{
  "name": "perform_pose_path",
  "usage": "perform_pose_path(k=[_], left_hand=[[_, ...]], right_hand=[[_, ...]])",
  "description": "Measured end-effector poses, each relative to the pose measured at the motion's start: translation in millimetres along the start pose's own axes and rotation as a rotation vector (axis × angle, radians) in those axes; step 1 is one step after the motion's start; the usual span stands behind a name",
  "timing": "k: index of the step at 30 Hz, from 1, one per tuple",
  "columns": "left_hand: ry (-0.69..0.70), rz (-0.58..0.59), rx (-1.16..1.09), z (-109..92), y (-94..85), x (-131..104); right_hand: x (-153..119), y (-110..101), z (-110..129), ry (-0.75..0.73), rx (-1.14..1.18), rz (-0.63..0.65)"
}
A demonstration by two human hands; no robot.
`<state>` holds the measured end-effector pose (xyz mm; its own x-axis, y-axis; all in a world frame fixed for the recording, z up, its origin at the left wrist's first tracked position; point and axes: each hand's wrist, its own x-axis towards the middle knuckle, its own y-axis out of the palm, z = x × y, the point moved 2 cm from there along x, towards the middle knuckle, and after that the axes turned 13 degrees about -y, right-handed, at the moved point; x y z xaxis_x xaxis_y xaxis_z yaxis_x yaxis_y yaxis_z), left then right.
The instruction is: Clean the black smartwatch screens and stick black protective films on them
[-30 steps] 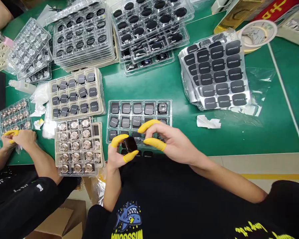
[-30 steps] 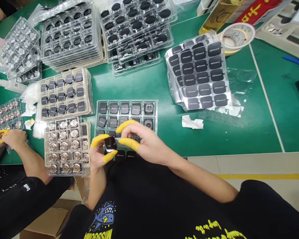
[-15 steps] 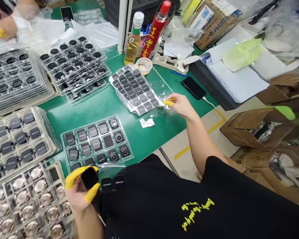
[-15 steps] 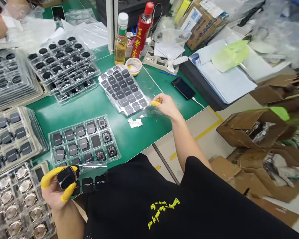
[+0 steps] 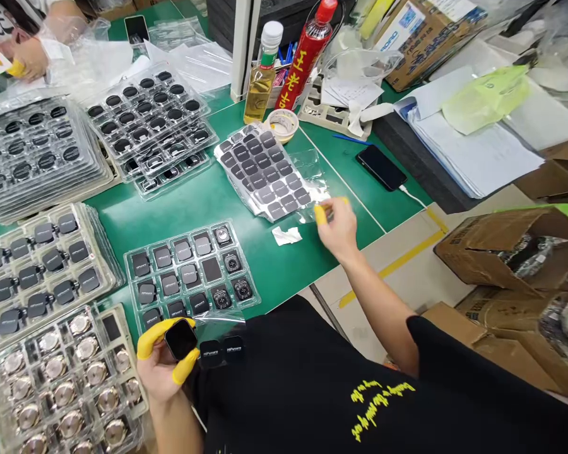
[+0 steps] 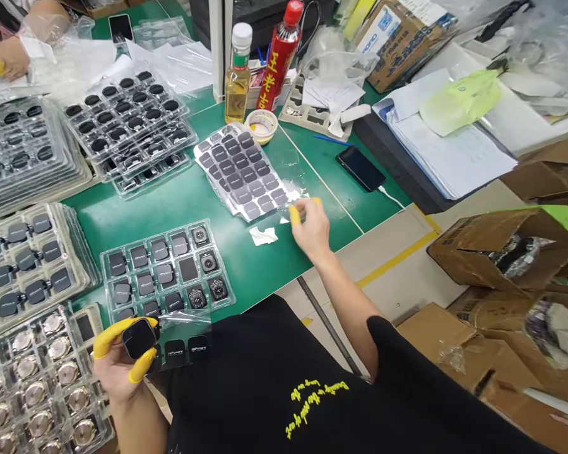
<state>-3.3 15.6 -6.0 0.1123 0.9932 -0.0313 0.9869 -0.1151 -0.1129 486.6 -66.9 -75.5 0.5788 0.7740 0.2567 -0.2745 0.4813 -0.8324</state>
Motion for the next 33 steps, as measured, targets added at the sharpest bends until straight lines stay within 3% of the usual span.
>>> perform_pose_path(k=[4, 7, 10, 14, 18, 21, 26, 29, 33], left_hand=[[0.041, 0.073, -0.029, 0, 10.6, 3], [0.055, 0.122, -0.034, 2, 19.7, 6], [0.094, 0.153, -0.039, 3, 26.3, 8], [0.151, 0.223, -0.02, 5, 32.3, 8], [0.188, 0.292, 0.024, 5, 31.5, 7], [0.16, 0.329, 0.071, 5, 26.8, 2], [0.087, 0.271, 0.071, 10, 22.6, -7], [0.068, 0.233, 0.015, 14, 22.2, -10], [0.03, 0.274, -0.015, 18, 18.9, -10]], right_hand=[[-44, 15, 32, -0.171, 0.082, 0.143], [-50, 17, 48, -0.232, 0.116, 0.164], [-46, 5, 73, -0.3, 0.19, 0.154], [-50, -15, 145, -0.504, 0.409, 0.198], [-69, -22, 232, -1.015, 0.727, 0.366], [-75, -13, 268, -1.214, 0.688, 0.426], [-71, 7, 281, -1.194, 0.593, 0.427], [-70, 4, 278, -1.2, 0.573, 0.372], [-71, -6, 276, -1.332, 0.663, 0.353]])
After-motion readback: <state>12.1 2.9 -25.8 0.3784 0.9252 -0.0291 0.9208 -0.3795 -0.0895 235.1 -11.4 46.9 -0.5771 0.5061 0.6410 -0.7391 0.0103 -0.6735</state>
